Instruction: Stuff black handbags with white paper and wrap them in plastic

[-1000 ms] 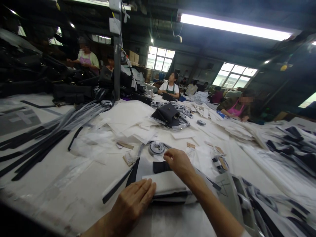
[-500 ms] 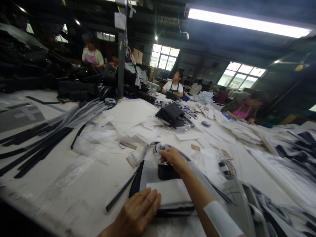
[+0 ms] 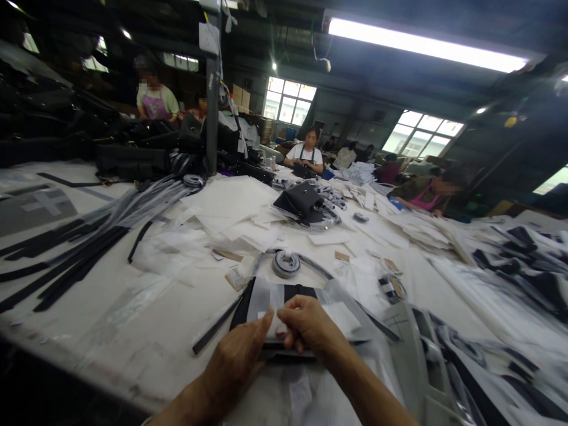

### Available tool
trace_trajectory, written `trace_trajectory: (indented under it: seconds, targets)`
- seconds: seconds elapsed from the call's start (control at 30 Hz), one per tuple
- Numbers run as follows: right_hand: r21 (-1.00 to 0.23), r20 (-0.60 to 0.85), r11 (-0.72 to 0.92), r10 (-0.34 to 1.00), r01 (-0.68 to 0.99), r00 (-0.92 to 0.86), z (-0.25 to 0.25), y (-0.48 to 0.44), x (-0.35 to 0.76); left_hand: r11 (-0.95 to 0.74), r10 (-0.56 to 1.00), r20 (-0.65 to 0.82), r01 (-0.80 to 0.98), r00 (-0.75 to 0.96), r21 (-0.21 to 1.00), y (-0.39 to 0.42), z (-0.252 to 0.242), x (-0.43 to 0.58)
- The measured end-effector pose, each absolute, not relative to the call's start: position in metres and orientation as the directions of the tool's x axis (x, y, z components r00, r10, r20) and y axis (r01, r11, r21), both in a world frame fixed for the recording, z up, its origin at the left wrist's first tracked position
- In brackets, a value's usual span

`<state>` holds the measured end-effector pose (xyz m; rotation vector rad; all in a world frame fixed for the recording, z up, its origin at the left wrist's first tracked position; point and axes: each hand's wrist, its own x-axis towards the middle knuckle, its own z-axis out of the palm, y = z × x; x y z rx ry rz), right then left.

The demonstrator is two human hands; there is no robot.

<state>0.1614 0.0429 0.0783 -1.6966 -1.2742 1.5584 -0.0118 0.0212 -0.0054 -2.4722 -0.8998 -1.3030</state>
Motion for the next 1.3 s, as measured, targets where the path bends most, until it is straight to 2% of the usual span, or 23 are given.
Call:
trace_trajectory:
  seconds: [0.2, 0.27, 0.3, 0.33, 0.4, 0.5, 0.63, 0.73, 0.8, 0.9, 1.0, 1.17, 1.3]
  targets:
    - [-0.883, -0.470, -0.445, 0.845, 0.151, -0.255, 0.076, 0.008, 0.154, -0.794, 0.439, 0.772, 0.600, 0.459, 0.095, 0.028, -0.006, -0.019]
    - [-0.886, -0.444, -0.394, 0.873, 0.244, -0.202, 0.078, -0.003, 0.169, -0.794, 0.455, 0.766, 0.597, 0.455, 0.117, 0.031, -0.003, -0.022]
    - [-0.875, -0.409, -0.338, 0.899, 0.346, -0.156, 0.079, -0.008, 0.178, -0.793, 0.473, 0.755, 0.593, 0.454, 0.140, 0.033, -0.001, -0.024]
    - [-0.838, -0.360, -0.269, 0.927, 0.475, -0.110, 0.080, -0.013, 0.188, -0.789, 0.494, 0.741, 0.592, 0.455, 0.163, 0.035, 0.001, -0.026]
    - [-0.679, -0.239, -0.119, 0.969, 0.724, -0.065, 0.075, -0.023, 0.204, -0.782, 0.529, 0.711, 0.593, 0.465, 0.194, 0.038, 0.004, -0.028]
    - [-0.414, -0.200, 0.032, 0.972, 0.910, -0.125, 0.059, -0.038, 0.209, -0.775, 0.549, 0.686, 0.599, 0.478, 0.202, 0.040, 0.005, -0.028]
    - [-0.285, -0.193, 0.217, 0.941, 0.934, -0.277, 0.040, -0.047, 0.186, -0.769, 0.560, 0.672, 0.607, 0.485, 0.202, 0.040, 0.003, -0.029]
    - [-0.170, -0.263, 0.315, 0.899, 0.934, -0.351, 0.041, -0.043, 0.171, -0.771, 0.570, 0.647, 0.602, 0.506, 0.208, 0.043, 0.008, -0.030]
    - [-0.069, -0.297, 0.412, 0.861, 0.909, -0.413, 0.043, -0.037, 0.168, -0.765, 0.588, 0.621, 0.605, 0.518, 0.220, 0.048, 0.014, -0.032]
    - [0.037, -0.261, 0.564, 0.802, 0.825, -0.537, 0.042, -0.029, 0.171, -0.744, 0.630, 0.576, 0.618, 0.521, 0.254, 0.055, 0.023, -0.035]
    - [0.029, -0.219, 0.557, 0.814, 0.830, -0.538, 0.040, -0.024, 0.167, -0.738, 0.646, 0.548, 0.620, 0.532, 0.268, 0.060, 0.028, -0.036]
    - [-0.152, -0.138, 0.441, 0.877, 0.885, -0.461, 0.045, -0.028, 0.120, -0.746, 0.632, 0.550, 0.620, 0.546, 0.242, 0.060, 0.028, -0.035]
    - [-0.283, -0.272, 0.421, 0.827, 0.862, -0.493, 0.053, -0.035, 0.100, -0.785, 0.545, 0.608, 0.605, 0.577, 0.130, 0.053, 0.013, -0.038]
